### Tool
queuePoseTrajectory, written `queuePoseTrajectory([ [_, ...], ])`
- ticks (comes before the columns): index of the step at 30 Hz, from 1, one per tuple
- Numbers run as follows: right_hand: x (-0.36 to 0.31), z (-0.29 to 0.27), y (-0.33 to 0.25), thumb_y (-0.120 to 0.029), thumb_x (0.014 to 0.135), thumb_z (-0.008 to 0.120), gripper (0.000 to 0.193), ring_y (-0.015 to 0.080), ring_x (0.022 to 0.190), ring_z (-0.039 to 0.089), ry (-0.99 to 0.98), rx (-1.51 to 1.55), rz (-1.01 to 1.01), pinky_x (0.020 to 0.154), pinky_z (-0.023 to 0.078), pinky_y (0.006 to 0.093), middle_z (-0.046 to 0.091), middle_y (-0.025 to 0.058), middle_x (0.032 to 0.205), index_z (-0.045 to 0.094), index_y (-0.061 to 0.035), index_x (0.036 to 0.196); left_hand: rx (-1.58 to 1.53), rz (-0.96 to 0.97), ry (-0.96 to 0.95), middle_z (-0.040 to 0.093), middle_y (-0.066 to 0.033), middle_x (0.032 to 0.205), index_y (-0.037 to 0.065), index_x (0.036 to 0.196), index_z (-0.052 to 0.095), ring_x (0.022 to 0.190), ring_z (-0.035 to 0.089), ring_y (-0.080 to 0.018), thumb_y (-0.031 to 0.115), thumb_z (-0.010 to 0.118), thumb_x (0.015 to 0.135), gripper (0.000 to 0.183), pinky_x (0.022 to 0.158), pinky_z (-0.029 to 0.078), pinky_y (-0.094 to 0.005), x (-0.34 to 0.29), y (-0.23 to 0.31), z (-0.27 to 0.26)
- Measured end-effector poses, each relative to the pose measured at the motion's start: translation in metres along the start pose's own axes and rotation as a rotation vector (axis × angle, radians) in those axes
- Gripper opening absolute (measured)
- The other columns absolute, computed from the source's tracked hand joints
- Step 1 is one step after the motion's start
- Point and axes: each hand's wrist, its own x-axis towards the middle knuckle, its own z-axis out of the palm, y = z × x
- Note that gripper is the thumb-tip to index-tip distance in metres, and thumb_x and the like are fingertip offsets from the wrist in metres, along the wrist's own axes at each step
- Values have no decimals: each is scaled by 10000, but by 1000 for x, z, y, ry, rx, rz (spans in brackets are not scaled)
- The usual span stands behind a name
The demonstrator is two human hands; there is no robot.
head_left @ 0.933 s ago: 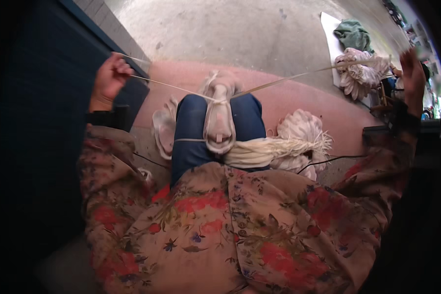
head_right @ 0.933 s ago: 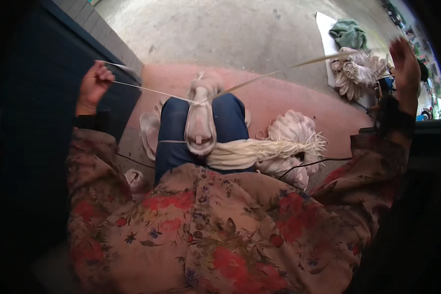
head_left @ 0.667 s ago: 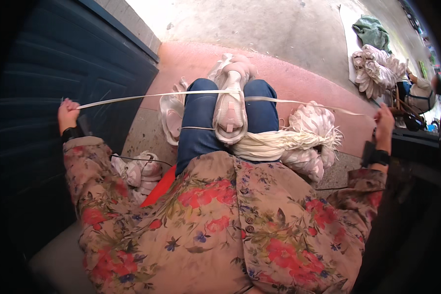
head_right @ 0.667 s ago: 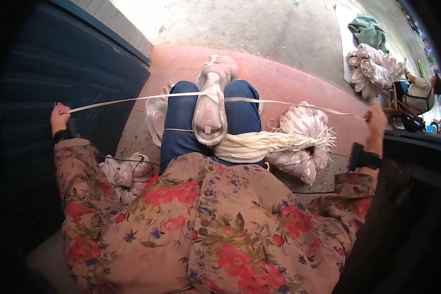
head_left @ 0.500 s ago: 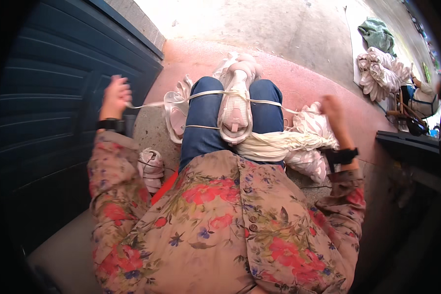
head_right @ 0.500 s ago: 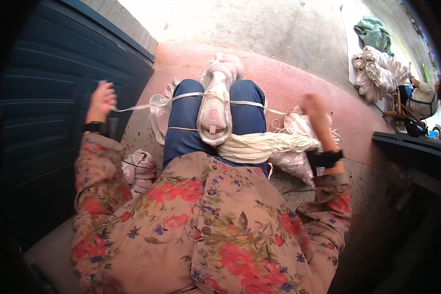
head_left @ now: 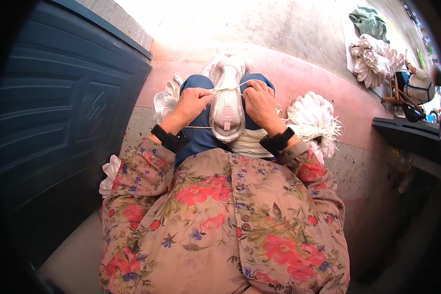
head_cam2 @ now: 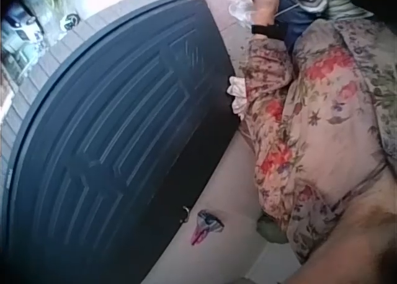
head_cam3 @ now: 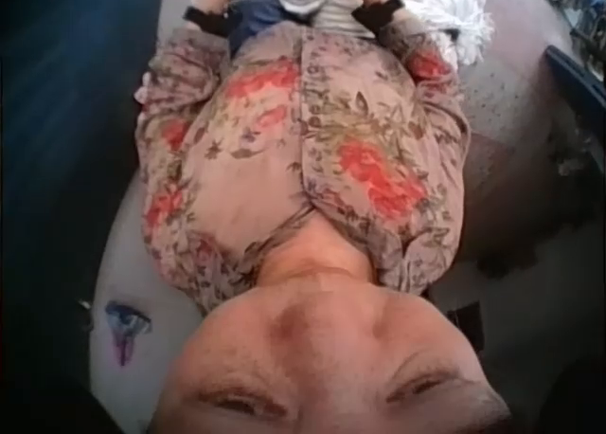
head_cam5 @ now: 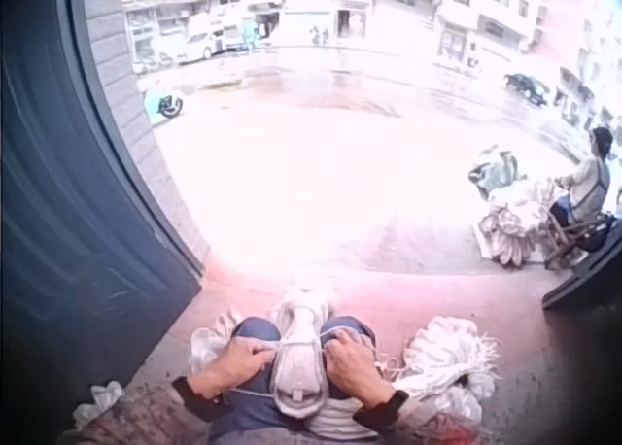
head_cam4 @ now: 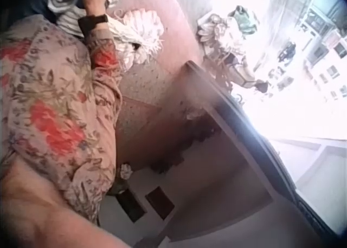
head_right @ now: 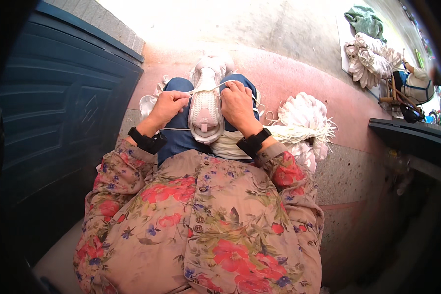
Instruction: Lacing and tying white athletic shoes.
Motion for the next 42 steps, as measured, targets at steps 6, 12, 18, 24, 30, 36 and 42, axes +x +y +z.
queuePoseTrajectory([
  [6, 5, 3, -2, -95, 703, 507, 112, 249, 938, 486, 21, -51, -15, 780, 337, 364, 559, 93, 962, 594, -42, 750, 315, 202, 176, 595, -197, 740, 15, 845, 632, 703, 602, -313, 179, 540, 778, 200, 607, 460, -355, 4, -17, 5],
  [12, 13, -1, -5, -88, 687, 505, 89, 227, 828, 486, -68, -109, -154, 732, 327, 351, 543, 66, 818, 570, -60, 740, 488, 316, 229, 593, -190, 732, -1, 789, 611, 716, 578, -347, 156, 519, 790, 182, 632, 457, -391, 14, -16, 12],
  [18, 21, -2, -2, -88, 703, 489, 62, 210, 738, 500, -141, -168, -308, 697, 334, 344, 545, 57, 694, 549, -75, 699, 583, 340, 221, 587, -186, 740, 0, 778, 601, 716, 572, -342, 141, 524, 788, 161, 626, 451, -388, 12, -11, 10],
  [24, 20, 2, 0, -94, 710, 484, 69, 204, 731, 514, -162, -175, -298, 689, 340, 346, 553, 54, 677, 543, -71, 683, 625, 371, 175, 580, -187, 734, -1, 752, 589, 711, 566, -346, 147, 522, 790, 166, 619, 447, -394, 14, -8, 7],
  [30, 18, 2, -3, -94, 707, 487, 68, 207, 735, 524, -154, -186, -251, 696, 351, 347, 566, 65, 686, 546, -69, 685, 664, 357, 167, 576, -188, 726, 4, 739, 584, 706, 562, -351, 158, 509, 797, 181, 618, 445, -401, 17, -7, 11],
  [36, 18, 3, -2, -93, 713, 485, 65, 215, 722, 518, -194, -184, -223, 695, 347, 346, 559, 66, 673, 548, -76, 711, 733, 387, 140, 575, -187, 737, 16, 745, 591, 697, 561, -352, 192, 510, 797, 200, 618, 444, -414, 21, 0, 22],
  [42, 10, -7, -10, -90, 691, 517, 77, 215, 800, 513, -140, -176, -68, 687, 337, 360, 566, 66, 742, 586, -74, 719, 771, 379, 296, 588, -153, 743, 30, 791, 609, 746, 545, -320, 243, 561, 768, 220, 641, 418, -413, 4, 4, 24],
])
